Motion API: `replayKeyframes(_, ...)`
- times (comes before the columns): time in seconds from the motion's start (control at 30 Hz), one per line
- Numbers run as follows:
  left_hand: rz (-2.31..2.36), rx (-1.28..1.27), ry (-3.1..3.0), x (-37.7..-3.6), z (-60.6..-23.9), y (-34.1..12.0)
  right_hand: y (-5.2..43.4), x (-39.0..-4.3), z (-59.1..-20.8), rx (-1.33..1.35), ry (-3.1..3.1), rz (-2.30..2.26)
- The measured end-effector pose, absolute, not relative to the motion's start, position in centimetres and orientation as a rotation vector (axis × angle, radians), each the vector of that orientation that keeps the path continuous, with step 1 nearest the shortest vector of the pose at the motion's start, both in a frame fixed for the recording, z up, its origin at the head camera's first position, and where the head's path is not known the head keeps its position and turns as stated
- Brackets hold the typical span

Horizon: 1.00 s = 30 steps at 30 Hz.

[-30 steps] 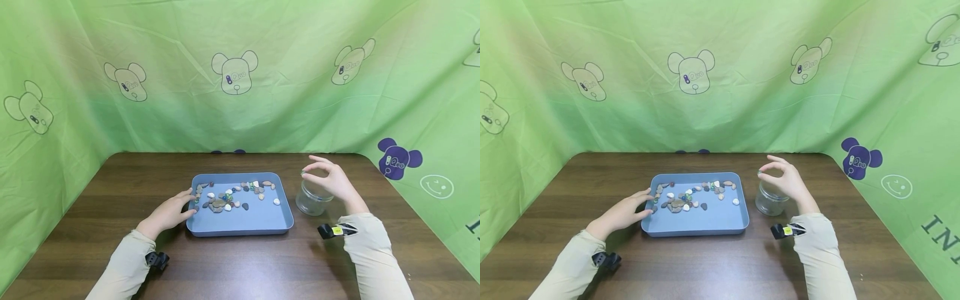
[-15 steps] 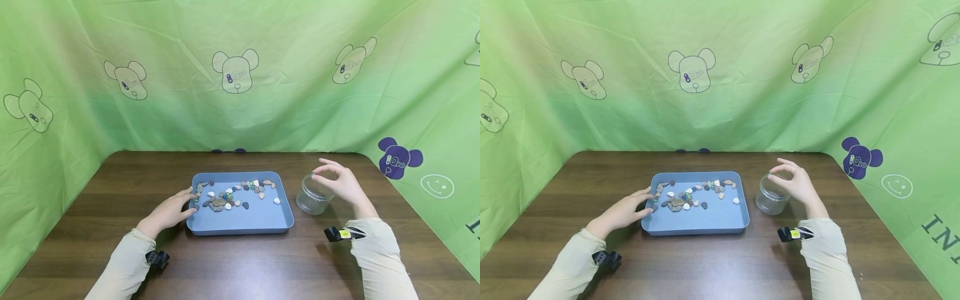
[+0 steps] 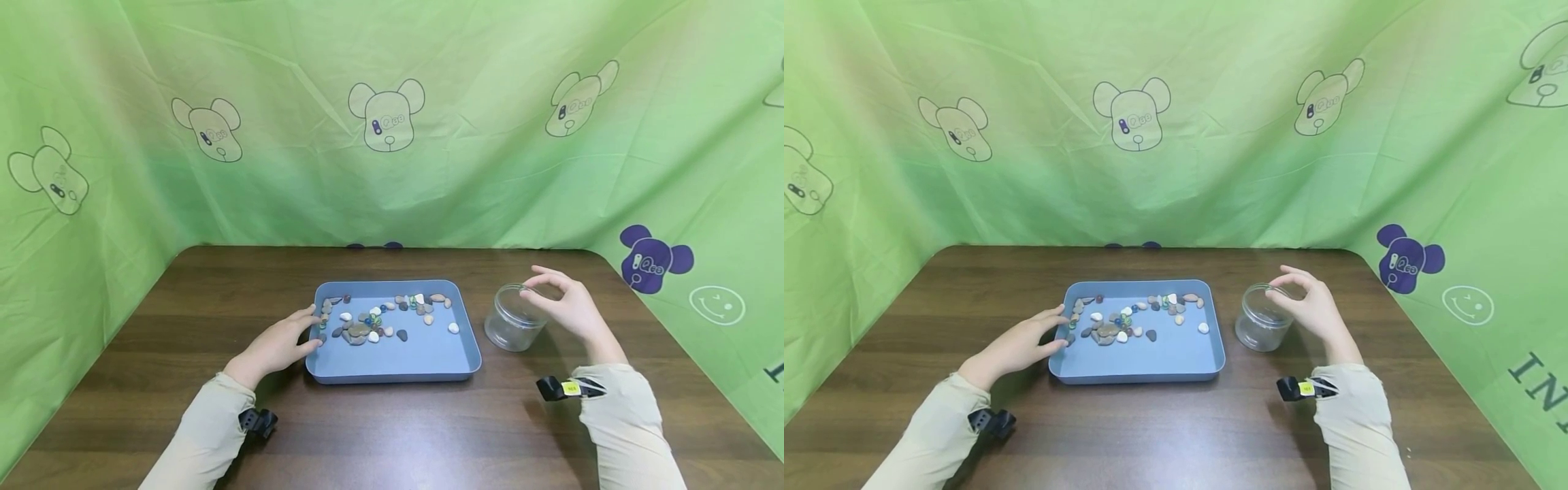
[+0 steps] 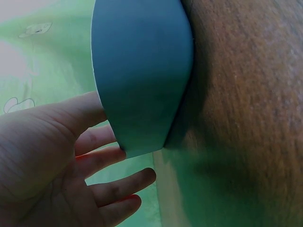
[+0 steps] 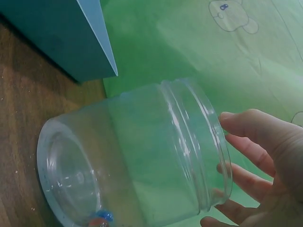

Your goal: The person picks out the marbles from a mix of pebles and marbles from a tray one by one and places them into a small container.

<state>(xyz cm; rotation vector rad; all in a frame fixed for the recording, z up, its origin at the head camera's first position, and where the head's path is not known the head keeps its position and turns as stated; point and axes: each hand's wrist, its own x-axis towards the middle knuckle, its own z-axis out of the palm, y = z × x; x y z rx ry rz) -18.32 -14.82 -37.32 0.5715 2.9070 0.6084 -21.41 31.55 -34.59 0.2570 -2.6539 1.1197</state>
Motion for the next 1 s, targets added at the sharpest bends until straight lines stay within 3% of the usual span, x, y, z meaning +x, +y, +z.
replayKeyframes(1.0,0.601,0.565,2.904,-18.3,-37.5,-14.9,33.4,-20.5,-35.7,0.155,-2.648,1.081)
